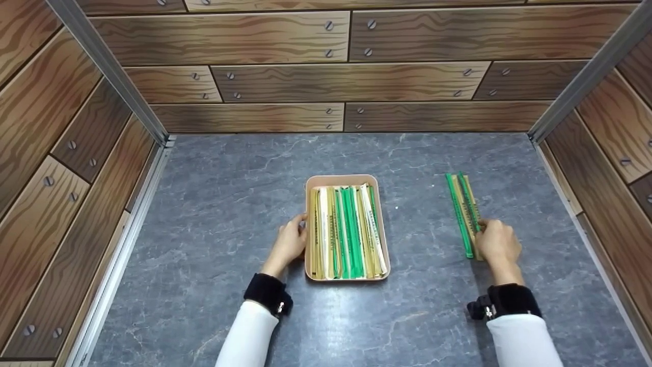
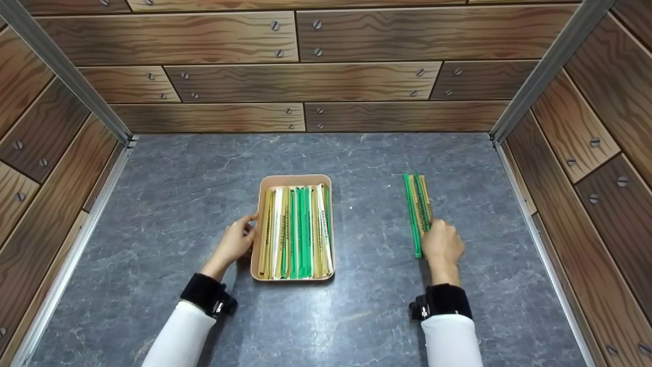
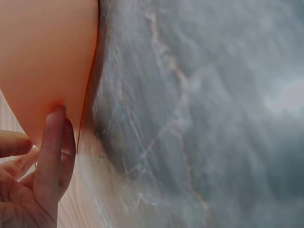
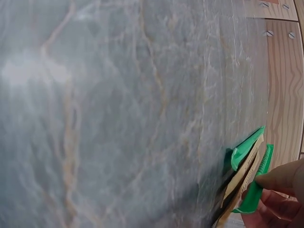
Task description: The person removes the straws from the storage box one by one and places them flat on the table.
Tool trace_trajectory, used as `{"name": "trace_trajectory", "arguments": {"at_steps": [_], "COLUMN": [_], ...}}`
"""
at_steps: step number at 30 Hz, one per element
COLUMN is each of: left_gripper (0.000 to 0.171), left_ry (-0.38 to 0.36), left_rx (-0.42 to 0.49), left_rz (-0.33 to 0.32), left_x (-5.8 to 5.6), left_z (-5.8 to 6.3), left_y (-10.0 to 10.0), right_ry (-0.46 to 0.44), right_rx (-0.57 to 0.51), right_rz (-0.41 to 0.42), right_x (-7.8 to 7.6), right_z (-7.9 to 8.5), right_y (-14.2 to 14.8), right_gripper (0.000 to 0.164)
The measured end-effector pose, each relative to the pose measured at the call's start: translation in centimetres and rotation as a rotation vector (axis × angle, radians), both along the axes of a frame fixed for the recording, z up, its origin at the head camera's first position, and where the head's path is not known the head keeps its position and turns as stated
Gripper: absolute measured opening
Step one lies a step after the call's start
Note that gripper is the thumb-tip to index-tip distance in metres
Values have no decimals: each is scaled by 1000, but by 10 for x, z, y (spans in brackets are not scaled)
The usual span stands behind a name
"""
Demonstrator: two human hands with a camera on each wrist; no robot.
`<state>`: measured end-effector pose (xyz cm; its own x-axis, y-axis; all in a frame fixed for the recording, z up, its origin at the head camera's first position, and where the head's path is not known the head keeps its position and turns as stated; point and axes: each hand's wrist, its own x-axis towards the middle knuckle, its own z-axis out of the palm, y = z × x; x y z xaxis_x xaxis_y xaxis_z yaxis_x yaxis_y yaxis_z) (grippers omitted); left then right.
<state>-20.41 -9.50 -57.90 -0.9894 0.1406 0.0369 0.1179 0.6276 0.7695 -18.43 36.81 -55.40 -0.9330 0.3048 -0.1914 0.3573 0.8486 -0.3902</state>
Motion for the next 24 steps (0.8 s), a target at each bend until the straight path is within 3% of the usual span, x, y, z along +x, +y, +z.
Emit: {"name": "trace_trajectory", "arguments": {"at_steps": [9, 14, 20, 24], "left_gripper": [40, 40, 40, 40], "left_ry": [-12, -3, -14, 11], "left_rx": [21, 12, 7, 6], "left_rz": [1, 5, 0, -8], "left_x": [0, -1, 0, 0], "left_z": [1, 1, 1, 1], "left_y": [0, 0, 0, -1], "right_ry": [12, 159, 417, 439], "right_rx": [12, 6, -111, -206], "right_rz": [-11, -1, 169, 311], "right_x": [-5, -4, 1, 7], "right_z": [0, 6, 15, 20], "right_y": [-3, -28, -88, -131], "right_gripper": [41, 39, 30, 30]}}
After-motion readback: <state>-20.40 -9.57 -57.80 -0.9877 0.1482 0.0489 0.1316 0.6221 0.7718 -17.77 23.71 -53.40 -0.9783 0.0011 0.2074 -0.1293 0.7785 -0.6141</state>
